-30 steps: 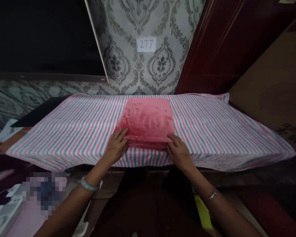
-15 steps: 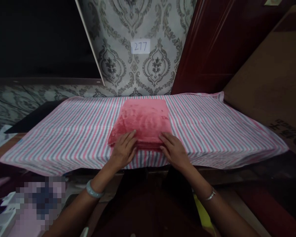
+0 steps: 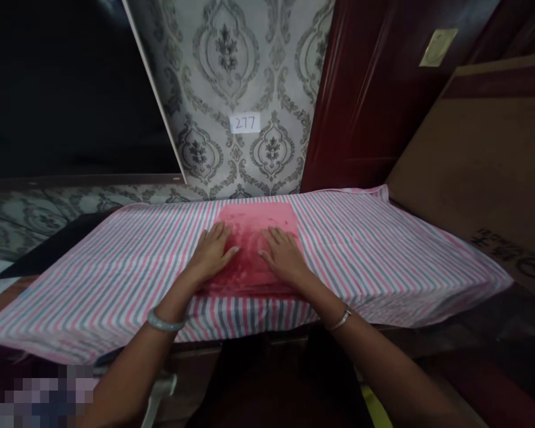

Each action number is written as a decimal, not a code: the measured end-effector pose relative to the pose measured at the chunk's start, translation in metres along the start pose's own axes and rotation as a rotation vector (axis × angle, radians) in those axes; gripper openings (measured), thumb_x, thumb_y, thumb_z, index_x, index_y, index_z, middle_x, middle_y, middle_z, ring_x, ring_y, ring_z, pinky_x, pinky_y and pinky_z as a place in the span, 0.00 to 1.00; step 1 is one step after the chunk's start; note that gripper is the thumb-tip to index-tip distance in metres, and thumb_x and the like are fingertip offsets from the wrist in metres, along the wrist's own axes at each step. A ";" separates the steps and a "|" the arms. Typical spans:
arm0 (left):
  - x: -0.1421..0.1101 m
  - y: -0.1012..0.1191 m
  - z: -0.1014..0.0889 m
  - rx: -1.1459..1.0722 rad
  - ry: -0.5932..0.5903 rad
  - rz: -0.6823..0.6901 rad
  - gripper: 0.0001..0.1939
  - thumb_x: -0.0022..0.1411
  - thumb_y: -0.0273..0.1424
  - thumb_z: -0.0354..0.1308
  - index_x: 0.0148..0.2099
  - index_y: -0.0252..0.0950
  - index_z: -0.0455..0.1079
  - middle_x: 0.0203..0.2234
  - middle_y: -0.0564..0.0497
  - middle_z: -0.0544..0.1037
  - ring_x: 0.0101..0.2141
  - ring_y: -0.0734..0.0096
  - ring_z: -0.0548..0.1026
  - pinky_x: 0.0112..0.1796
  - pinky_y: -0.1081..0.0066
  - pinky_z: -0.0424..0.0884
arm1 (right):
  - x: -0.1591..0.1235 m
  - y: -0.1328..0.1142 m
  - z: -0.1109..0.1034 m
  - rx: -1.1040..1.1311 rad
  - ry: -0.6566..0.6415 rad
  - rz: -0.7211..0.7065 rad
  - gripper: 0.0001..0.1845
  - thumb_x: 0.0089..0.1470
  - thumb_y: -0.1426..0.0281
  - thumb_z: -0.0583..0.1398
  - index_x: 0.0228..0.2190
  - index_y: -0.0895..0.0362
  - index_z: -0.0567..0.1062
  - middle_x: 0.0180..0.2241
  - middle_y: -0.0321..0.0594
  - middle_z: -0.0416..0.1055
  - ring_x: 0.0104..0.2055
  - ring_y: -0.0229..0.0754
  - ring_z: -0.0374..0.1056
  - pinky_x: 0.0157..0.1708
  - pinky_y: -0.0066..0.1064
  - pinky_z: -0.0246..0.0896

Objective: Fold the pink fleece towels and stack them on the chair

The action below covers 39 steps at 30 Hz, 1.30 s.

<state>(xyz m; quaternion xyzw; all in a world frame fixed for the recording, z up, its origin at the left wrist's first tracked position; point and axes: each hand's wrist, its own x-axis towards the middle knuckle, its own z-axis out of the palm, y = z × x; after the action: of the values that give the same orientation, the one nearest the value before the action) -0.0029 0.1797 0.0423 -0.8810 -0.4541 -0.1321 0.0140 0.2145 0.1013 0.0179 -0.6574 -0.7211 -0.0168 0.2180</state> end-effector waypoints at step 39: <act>0.110 0.011 0.067 0.049 -0.086 -0.186 0.31 0.72 0.44 0.42 0.73 0.42 0.56 0.73 0.43 0.53 0.72 0.45 0.49 0.64 0.31 0.48 | 0.114 0.044 0.061 -0.086 -0.024 0.424 0.30 0.70 0.60 0.45 0.69 0.53 0.59 0.73 0.44 0.48 0.74 0.56 0.40 0.68 0.57 0.37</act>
<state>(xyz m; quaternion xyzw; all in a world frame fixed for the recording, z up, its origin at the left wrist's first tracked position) 0.0815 0.2708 0.0059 -0.8392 -0.5373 -0.0838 0.0036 0.2342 0.2334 -0.0105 -0.8033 -0.5678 0.0064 0.1798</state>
